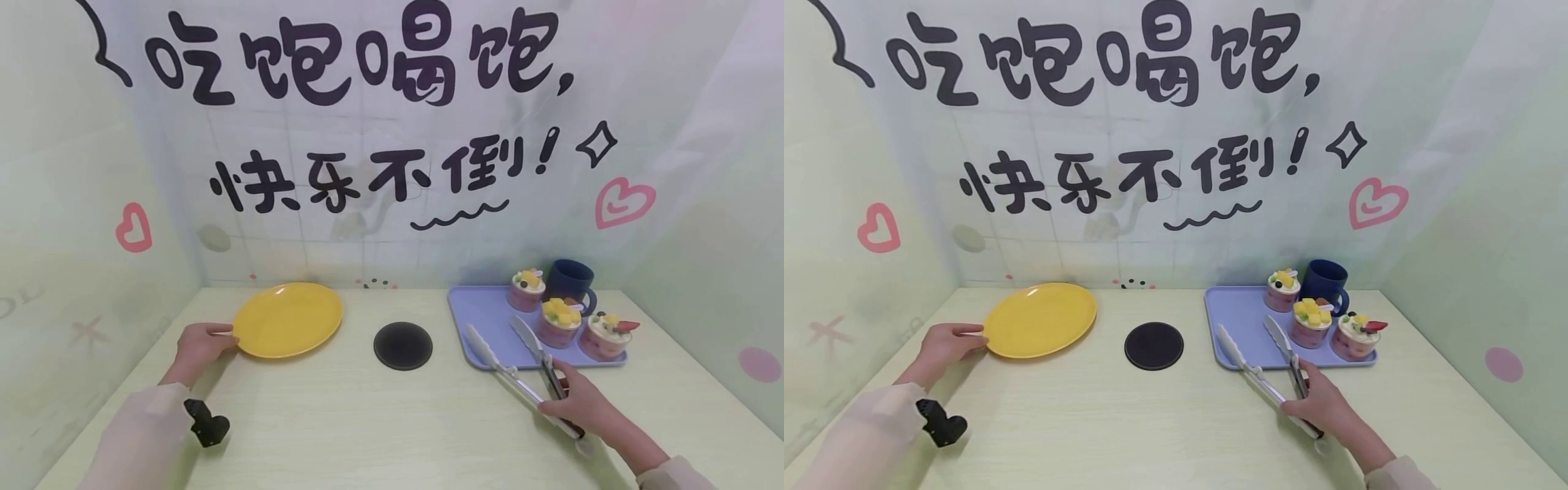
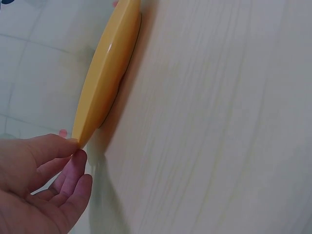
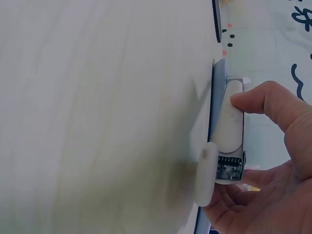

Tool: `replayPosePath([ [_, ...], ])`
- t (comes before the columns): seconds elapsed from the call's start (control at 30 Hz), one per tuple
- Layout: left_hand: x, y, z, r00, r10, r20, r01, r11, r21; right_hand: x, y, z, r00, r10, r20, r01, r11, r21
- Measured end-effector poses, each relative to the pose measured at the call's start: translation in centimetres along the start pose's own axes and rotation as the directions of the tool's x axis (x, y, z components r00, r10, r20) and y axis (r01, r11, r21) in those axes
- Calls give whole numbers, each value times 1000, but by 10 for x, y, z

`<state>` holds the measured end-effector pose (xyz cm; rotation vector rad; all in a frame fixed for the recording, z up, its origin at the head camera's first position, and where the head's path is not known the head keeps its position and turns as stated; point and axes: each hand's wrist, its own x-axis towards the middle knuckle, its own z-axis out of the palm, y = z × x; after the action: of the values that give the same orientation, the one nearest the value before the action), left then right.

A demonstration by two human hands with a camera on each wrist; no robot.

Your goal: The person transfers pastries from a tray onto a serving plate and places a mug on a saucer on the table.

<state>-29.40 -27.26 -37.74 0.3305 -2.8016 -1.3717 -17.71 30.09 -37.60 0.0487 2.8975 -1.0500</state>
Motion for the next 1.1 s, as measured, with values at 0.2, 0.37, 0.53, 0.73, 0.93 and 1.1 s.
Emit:
replayPosePath([
  [0.2, 0, -1, 1, 1000, -9, 1, 9, 1000, -7, 1, 1, -4, 1000, -14, 17, 14, 1000, 12],
  [0.37, 0, 0, 1, 1000, -15, 2, 15, 1000, -9, 1, 0, -5, 1000, -18, 23, 17, 1000, 22],
  [0.53, 0, 0, 0, 1000, -13, 5, 13, 1000, -10, 2, 0, -3, 1000, -28, 10, 28, 998, 64],
  [0.73, -1, 0, 0, 1000, -11, 2, 11, 1000, -5, 5, 3, -1, 999, -33, -5, 33, 997, 66],
  [0.93, -2, 0, 0, 1000, 7, 2, -7, 1000, -2, 7, 2, 2, 1000, -17, -26, 18, 999, 39],
  [1.1, -1, 0, 1, 1000, 3, 4, -3, 1000, -7, 8, 2, 6, 999, 5, -54, 0, 995, 98],
])
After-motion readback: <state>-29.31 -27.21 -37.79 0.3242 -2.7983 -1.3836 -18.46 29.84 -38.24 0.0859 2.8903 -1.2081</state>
